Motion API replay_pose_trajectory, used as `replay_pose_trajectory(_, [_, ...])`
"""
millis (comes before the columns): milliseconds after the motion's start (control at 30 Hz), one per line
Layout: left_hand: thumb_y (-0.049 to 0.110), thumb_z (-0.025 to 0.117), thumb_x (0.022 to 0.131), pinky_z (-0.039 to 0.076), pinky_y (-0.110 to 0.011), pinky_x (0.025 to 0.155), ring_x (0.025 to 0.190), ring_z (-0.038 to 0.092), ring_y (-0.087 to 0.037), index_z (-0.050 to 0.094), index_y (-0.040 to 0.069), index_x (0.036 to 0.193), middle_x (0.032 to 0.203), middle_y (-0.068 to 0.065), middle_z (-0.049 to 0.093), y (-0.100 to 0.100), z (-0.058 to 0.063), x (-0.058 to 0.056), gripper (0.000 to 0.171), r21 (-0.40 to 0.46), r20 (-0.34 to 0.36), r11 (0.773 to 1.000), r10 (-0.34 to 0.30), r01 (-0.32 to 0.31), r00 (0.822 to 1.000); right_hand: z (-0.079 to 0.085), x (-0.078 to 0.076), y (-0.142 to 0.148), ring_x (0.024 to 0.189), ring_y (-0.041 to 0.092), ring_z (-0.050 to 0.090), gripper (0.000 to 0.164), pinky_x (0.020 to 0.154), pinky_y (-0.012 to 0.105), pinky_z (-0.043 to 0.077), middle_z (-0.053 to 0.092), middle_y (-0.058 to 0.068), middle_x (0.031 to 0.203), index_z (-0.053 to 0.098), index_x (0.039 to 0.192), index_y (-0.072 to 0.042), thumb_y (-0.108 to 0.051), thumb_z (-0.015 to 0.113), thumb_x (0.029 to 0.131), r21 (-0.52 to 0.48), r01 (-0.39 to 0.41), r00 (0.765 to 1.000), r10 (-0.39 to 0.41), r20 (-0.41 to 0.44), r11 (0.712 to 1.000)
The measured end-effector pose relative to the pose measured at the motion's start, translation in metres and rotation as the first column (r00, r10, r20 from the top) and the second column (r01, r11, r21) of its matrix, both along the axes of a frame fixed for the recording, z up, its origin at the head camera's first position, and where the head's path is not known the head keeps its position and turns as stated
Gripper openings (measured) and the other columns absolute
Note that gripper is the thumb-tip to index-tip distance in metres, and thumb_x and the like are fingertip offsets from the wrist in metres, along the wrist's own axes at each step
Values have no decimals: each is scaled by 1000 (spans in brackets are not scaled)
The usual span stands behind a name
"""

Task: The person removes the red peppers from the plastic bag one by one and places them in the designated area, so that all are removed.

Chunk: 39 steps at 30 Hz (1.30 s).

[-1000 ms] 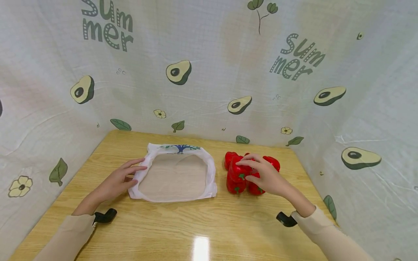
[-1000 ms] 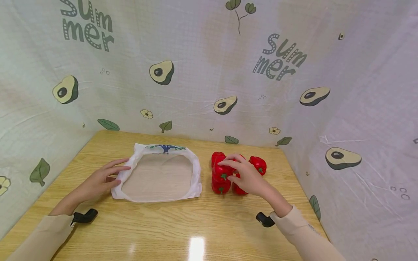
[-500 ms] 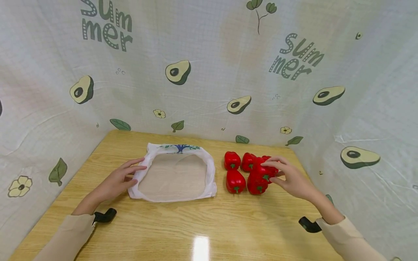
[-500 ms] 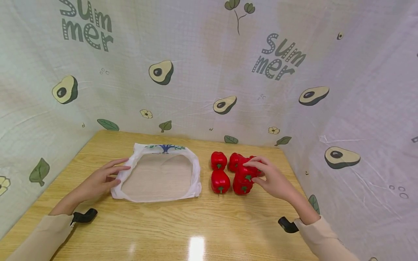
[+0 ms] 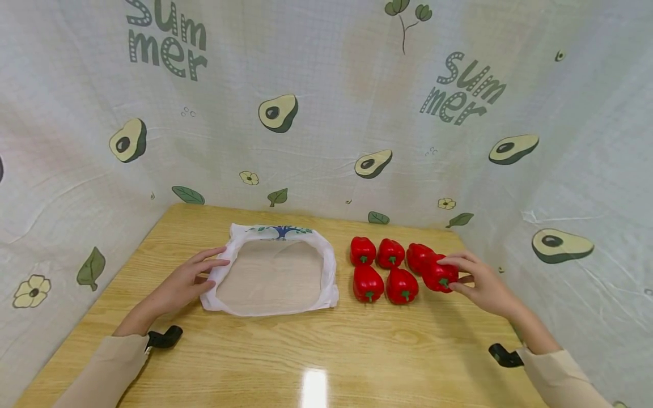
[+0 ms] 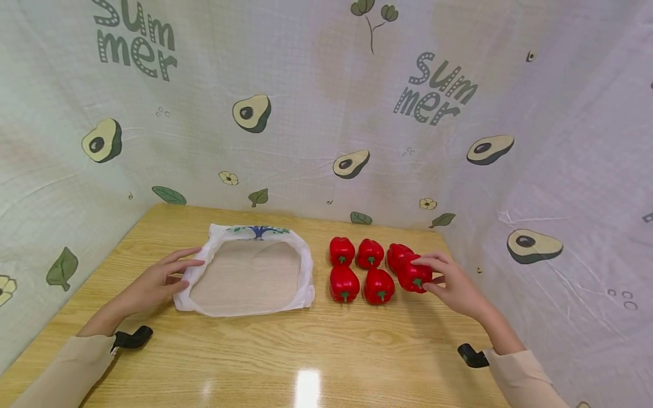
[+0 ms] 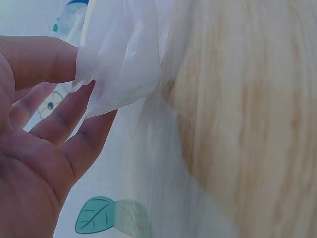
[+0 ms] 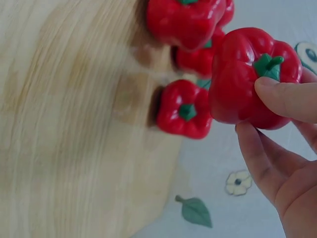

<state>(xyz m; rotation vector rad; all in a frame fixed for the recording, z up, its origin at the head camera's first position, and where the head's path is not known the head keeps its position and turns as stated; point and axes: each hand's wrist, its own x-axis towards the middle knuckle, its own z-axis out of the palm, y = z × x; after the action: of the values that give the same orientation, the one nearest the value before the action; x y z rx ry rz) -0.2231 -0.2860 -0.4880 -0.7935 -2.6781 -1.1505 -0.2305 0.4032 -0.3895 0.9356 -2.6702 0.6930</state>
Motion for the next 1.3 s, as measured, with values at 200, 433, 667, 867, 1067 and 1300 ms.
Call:
replay_pose_trajectory(200, [-12,70,94,56,-20,92,140,47,-30,65,5,144,167,-13,39,0,-1,0,53,5,12,1000,1,-1,1000,-10,0,13,107,18,68,63,76,30,64,62,12,128,70,132,-9,17,85,77,5,8,999,-8,45,1000])
replay_pose_trajectory(433, [-10,71,95,55,-19,92,141,45,-15,65,8,145,168,-11,39,-1,-1,0,53,6,20,1000,8,-8,1000,-23,2,16,108,16,66,64,77,35,65,62,10,129,69,134,-12,15,85,78,-10,-3,995,5,104,1000])
replay_pose_trajectory(667, [-10,71,95,55,-19,92,141,45,-14,65,8,145,168,-10,39,-2,-2,0,53,9,19,1000,1,-1,1000,-37,3,16,111,11,63,62,81,31,64,61,9,129,69,134,-13,13,85,80,-15,7,990,-5,138,1000])
replay_pose_trajectory(867, [-10,71,95,55,-19,92,136,43,4,65,7,145,168,-10,39,-2,-2,0,53,10,10,1000,-3,3,1000,-45,3,16,112,16,62,62,82,32,64,62,9,129,70,134,-15,12,85,80,-16,16,990,-14,138,1000])
replay_pose_trajectory(1067, [-10,71,95,55,-18,92,140,46,-9,64,7,145,168,-11,39,-1,-1,0,54,10,16,1000,1,-1,1000,-54,1,18,115,21,63,63,84,31,64,62,12,133,70,133,-14,12,86,78,-11,23,991,-22,132,1000])
replay_pose_trajectory(1300, [-9,71,95,53,-17,94,142,45,-38,64,8,146,169,-9,37,0,1,-1,54,12,56,1000,7,-8,998,-60,-2,21,114,19,66,64,86,29,63,62,9,131,69,135,-13,15,84,79,-9,-5,993,7,114,1000])
